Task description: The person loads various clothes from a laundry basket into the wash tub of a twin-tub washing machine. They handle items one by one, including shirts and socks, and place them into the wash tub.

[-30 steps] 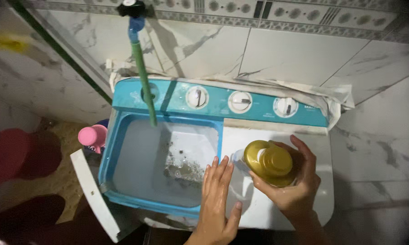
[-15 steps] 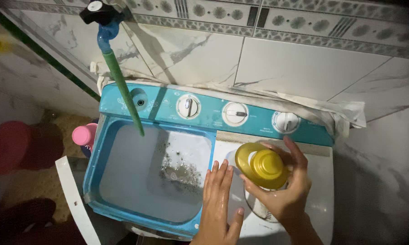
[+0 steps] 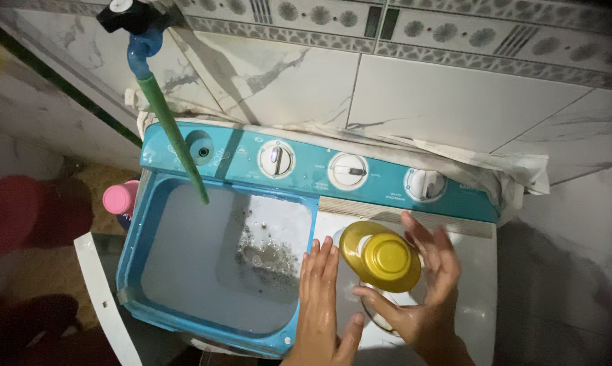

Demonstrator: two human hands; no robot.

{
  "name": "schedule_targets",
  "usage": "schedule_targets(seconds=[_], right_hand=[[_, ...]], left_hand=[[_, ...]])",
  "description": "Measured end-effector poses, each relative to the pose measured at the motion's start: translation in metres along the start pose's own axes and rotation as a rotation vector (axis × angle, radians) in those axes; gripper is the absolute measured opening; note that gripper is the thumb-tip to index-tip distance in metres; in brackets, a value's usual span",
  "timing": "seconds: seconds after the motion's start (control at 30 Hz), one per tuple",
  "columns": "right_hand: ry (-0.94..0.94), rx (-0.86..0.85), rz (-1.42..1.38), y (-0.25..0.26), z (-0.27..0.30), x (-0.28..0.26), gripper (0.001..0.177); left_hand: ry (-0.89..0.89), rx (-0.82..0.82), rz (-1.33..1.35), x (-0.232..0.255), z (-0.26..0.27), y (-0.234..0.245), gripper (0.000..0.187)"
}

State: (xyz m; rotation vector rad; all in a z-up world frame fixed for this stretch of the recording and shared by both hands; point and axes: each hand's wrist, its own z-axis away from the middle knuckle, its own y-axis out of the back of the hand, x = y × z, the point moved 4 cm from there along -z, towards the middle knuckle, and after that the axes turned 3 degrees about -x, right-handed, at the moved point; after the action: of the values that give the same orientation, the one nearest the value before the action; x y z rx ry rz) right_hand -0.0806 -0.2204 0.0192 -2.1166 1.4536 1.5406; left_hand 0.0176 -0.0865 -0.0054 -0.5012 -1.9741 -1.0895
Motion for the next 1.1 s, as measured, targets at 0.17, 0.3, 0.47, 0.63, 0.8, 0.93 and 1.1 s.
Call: schedule_targets(seconds=[0.17,0.3,0.47,0.63,0.8,0.93,1.1], right_hand=[[0.047,0.056,0.101,0.006,0.013,-0.002,0.117],[0.092,0.144,0.218,0.015,0.034,0.007,0.100],[0.380,0.380,0.291,0.028,0.066,0.019,0.080],[0.518,0.296,0.170,-0.004,0.091,0.006,0.059],[0.466,0.108,-0.157,-0.069,0.093,-0.045,0.041],[0.425,-0.296,-0.145,-0.118,0.084,-0.101,0.044],[0.545,-0.402,-0.316,-0.214,0.092,-0.173,0.036]], left_hand=[[0.013,-0.016,0.040,0.004,0.002,0.004,0.090],[-0.002,-0.038,0.037,0.007,0.006,0.009,0.092],[-0.044,-0.007,0.041,0.010,0.018,0.021,0.083],[-0.030,0.028,0.049,0.007,0.049,0.046,0.077],[0.040,0.154,0.000,0.001,0.094,0.088,0.069],[0.086,0.274,-0.072,-0.003,0.150,0.141,0.065],[0.142,0.483,-0.235,-0.006,0.231,0.215,0.062]])
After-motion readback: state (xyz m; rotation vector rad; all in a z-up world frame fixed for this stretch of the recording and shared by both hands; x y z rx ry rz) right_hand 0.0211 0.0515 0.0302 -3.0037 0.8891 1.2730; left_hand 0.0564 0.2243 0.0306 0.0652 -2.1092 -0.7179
